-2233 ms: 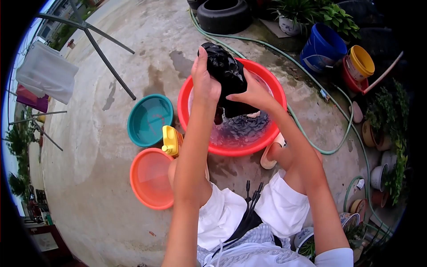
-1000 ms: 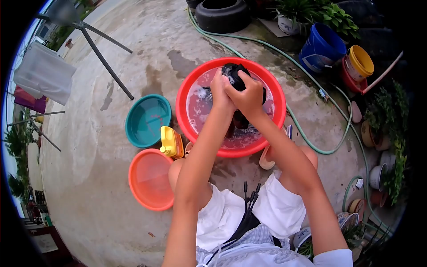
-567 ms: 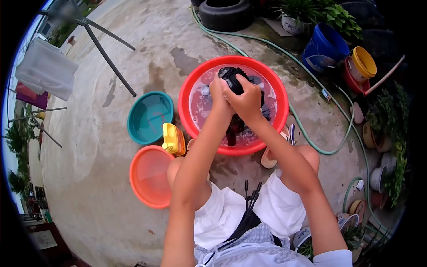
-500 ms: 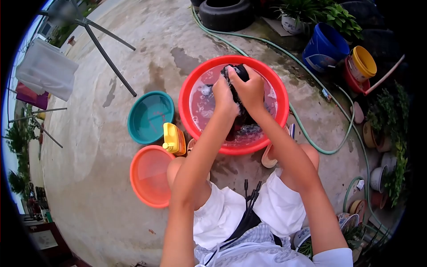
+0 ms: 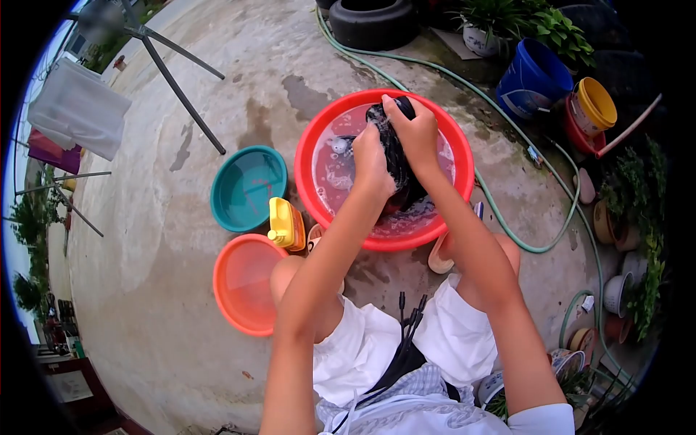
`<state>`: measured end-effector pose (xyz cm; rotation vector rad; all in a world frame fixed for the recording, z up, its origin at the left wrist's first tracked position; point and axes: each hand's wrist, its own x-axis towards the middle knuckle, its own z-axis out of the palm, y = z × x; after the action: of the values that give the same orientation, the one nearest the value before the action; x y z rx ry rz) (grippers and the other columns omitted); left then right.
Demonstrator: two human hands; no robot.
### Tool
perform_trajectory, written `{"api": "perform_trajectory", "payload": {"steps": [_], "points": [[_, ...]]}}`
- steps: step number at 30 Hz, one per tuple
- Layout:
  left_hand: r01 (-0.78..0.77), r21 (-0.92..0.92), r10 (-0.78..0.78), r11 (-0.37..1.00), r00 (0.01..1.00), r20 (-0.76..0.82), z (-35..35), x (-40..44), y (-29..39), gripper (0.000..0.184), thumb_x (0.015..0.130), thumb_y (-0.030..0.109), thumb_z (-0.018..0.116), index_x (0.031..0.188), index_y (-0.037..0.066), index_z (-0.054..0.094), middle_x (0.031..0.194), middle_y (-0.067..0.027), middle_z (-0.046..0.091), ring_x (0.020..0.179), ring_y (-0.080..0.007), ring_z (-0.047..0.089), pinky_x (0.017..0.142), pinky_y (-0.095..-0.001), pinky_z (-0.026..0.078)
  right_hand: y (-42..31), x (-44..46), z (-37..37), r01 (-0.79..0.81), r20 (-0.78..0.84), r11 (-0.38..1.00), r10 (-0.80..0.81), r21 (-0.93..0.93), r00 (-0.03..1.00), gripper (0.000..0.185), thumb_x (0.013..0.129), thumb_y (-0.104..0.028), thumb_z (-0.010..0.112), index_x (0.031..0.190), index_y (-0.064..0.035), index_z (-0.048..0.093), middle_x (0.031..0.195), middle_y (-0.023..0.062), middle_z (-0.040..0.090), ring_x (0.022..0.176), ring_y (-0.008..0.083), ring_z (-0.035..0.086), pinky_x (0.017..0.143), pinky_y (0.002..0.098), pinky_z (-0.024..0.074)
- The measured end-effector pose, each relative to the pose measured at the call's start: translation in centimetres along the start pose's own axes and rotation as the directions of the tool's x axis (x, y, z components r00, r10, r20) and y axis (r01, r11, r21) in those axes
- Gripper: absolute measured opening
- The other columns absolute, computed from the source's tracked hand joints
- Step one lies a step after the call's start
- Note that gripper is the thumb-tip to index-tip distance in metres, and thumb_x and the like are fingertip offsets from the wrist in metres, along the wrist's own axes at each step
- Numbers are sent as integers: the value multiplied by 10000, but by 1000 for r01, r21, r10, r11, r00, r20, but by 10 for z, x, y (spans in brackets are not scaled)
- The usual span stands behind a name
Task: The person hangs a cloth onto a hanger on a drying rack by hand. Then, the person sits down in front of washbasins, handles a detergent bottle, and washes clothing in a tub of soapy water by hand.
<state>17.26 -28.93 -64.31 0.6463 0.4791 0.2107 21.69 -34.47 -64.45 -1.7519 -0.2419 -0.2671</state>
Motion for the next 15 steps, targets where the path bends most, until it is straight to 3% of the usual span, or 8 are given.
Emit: {"api": "perform_trajectory", "payload": {"steps": [1, 2, 5, 7, 9, 10, 14, 15], "points": [[-52, 79, 51, 996, 999, 18, 2, -6, -7, 211, 861, 213, 436, 763, 52, 532, 687, 4, 528, 577, -96, 509, 533, -259, 423, 20, 13, -2, -76, 19, 997, 76, 2, 997, 386, 764, -353, 597, 687, 21, 548, 582, 160, 543, 498, 258, 505, 516, 329, 403], [-72, 253, 60, 965, 997, 54, -5, -1, -13, 217, 885, 208, 408, 915, 49, 552, 804, -31, 594, 697, -152, 592, 626, -289, 481, 31, 14, 0, -48, -28, 999, 48, -4, 998, 388, 778, -354, 592, 689, 20, 546, 573, 152, 537, 508, 225, 501, 520, 321, 397], [-135, 146, 114, 980, 983, 141, -7, 4, 0, 237, 882, 202, 406, 819, 21, 546, 730, -11, 546, 607, -103, 520, 561, -259, 426, 12, -3, 3, -44, -77, 995, 51, 91, 996, 371, 780, -340, 592, 693, 19, 546, 570, 149, 536, 508, 228, 507, 523, 323, 404], [-121, 37, 120, 992, 992, 32, -14, 20, 8, 246, 881, 244, 387, 843, 67, 554, 765, -48, 583, 683, -170, 587, 586, -301, 479, -13, -27, 7, 82, -61, 994, -78, 71, 995, 331, 760, -313, 606, 688, 5, 546, 572, 160, 536, 509, 274, 528, 519, 331, 416], [-39, 4, 37, 999, 986, 161, -49, 57, 6, 240, 869, 242, 387, 818, 76, 553, 750, -53, 583, 682, -182, 589, 584, -314, 486, -15, -47, 5, 341, 132, 929, -323, -147, 937, 315, 741, -302, 619, 692, 2, 551, 576, 166, 535, 507, 309, 521, 503, 336, 416], [60, -106, 0, 993, 868, 496, -76, 90, -3, 237, 858, 244, 387, 797, 83, 550, 739, -54, 582, 670, -188, 591, 585, -316, 490, -22, -54, 3, 328, 165, 925, -300, -192, 940, 311, 728, -295, 628, 685, 1, 542, 561, 164, 518, 504, 326, 508, 493, 337, 417], [-84, 96, 79, 992, 995, 53, -10, 14, 0, 219, 856, 216, 392, 835, 60, 544, 756, -42, 583, 655, -155, 591, 580, -301, 489, -10, -15, -1, 69, -32, 992, -66, 102, 997, 326, 762, -288, 611, 671, 15, 531, 533, 143, 513, 465, 221, 483, 487, 312, 392], [-144, 228, 118, 963, 985, 125, -13, 10, -11, 218, 853, 196, 395, 865, 39, 545, 766, -34, 580, 642, -131, 579, 567, -277, 472, 8, 0, -6, -28, 11, 992, 26, 127, 1000, 346, 781, -302, 603, 674, 22, 541, 535, 125, 514, 475, 162, 441, 493, 299, 379]]}}
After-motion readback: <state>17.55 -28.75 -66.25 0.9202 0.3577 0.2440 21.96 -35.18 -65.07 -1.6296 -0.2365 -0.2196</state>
